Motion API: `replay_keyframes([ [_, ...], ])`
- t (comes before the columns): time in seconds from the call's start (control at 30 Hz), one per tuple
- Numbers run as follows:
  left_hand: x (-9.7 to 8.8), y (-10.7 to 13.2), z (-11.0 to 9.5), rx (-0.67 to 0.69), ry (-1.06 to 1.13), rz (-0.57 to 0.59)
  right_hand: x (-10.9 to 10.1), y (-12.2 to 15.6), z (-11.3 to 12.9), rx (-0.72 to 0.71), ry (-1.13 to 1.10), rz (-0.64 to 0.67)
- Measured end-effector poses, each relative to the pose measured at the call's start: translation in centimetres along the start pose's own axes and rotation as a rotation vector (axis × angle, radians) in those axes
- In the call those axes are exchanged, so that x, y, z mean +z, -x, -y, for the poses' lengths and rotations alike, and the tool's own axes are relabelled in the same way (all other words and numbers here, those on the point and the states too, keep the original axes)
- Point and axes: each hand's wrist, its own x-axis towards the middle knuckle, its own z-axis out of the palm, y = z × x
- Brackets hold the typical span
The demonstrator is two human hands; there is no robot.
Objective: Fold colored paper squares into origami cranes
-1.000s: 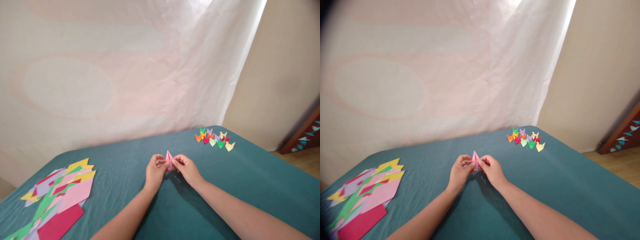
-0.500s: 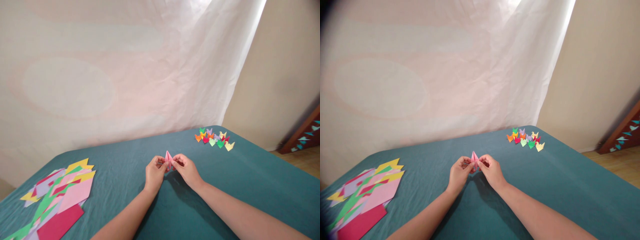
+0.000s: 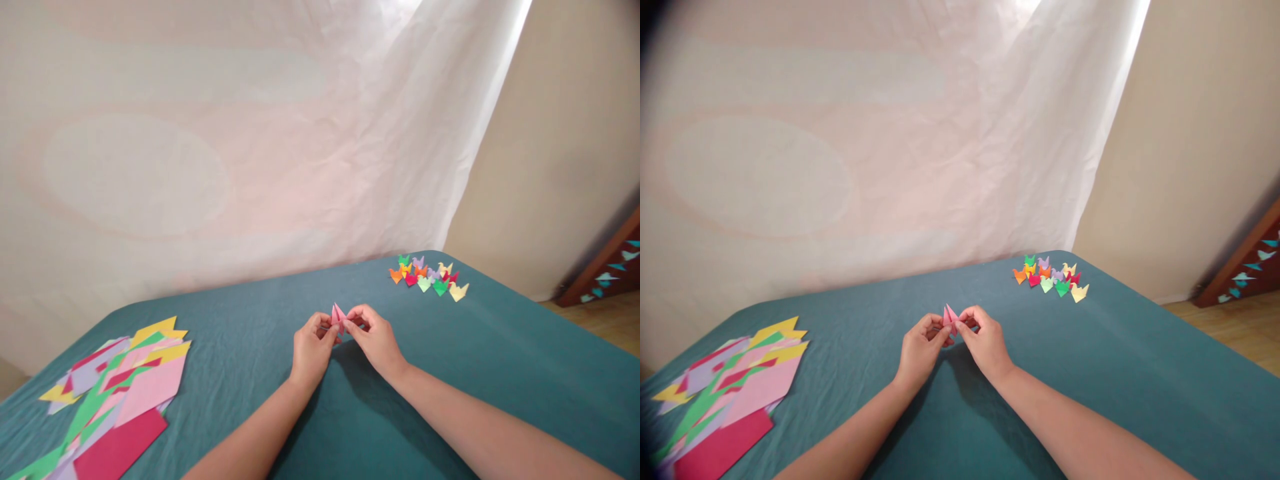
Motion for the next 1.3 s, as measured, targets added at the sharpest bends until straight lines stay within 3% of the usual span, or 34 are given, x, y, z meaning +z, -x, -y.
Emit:
replay_keyframes([
  [0.27, 0.0, 0.4, -0.9, 0.098, -0.164, -0.015, 0.1, 0.0, 0.4, -0.028, 0.102, -0.088],
  [0.67, -0.1, 0.5, -1.1, 0.154, -0.233, -0.052, 0.4, 0.2, 0.4, 0.024, -0.022, -0.051],
  [0.9, -0.2, 0.4, -1.3, 0.167, -0.234, -0.064, 0.2, 0.3, 0.9, -0.048, 0.049, -0.079],
  [1.13, -0.4, 0.5, -1.2, 0.262, -0.350, -0.135, 0.2, 0.2, 0.9, -0.147, 0.059, -0.064],
  [1.3, -0.3, 0.6, -1.6, 0.263, -0.355, -0.114, 0.1, 0.3, 0.8, -0.163, 0.094, -0.100],
])
